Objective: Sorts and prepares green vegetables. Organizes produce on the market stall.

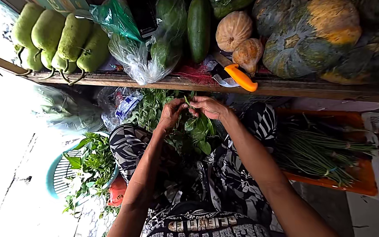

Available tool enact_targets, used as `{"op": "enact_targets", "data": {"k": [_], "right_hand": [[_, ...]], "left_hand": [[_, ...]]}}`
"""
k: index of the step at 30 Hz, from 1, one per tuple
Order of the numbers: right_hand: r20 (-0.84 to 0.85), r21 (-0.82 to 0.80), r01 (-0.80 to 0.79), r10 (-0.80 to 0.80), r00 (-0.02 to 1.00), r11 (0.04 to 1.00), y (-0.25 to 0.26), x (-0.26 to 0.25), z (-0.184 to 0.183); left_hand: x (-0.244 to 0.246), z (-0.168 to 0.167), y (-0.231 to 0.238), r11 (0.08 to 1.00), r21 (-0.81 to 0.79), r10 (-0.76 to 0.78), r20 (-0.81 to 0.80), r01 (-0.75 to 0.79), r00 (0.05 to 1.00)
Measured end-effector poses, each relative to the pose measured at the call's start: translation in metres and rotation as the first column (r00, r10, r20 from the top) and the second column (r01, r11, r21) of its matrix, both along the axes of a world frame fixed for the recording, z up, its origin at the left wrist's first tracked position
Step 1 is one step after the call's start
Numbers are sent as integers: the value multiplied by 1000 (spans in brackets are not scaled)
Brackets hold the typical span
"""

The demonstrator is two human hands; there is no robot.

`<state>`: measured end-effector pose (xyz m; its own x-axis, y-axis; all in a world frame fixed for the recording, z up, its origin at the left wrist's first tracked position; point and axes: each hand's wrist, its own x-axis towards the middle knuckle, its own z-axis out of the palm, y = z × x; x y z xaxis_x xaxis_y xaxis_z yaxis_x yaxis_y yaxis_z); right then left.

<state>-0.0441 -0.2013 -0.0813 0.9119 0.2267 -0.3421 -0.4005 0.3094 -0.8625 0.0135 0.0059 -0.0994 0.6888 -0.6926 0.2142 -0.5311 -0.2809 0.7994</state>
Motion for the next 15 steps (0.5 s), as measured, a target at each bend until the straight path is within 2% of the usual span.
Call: {"op": "enact_targets", "data": {"k": [3, 5, 7, 9, 10, 11, 13, 15], "right_hand": [[-49, -46, -61, 59, 997, 997, 4, 3, -6], [-74, -116, -127, 119, 990, 985, 4, 2, -6], [-88, -192, -123, 108, 990, 974, 2, 1, -3], [-103, -258, -51, 25, 994, 965, 0, 2, -2], [-107, -282, -8, -23, 994, 959, 1, 3, -4], [-101, -308, 42, -77, 992, 950, 3, 5, -7], [-102, -323, 132, -173, 980, 937, 6, 7, -9], [-112, -329, 199, -247, 963, 923, 7, 7, -9]], "left_hand": [[-1, -5, 5, 991, 113, 29, 354, -74, 935], [-6, -5, 11, 935, 296, 41, 451, -193, 891], [-4, -9, 17, 830, 500, 48, 375, -246, 926], [-1, -21, 11, 729, 670, 62, 146, -144, 987], [2, -32, 6, 720, 690, 90, 0, -65, 996], [2, -39, 2, 774, 632, 132, -128, -22, 983], [-10, -40, -6, 947, 313, 190, -376, -69, 907], [-19, -41, -14, 994, 19, 102, -504, -107, 858]]}}
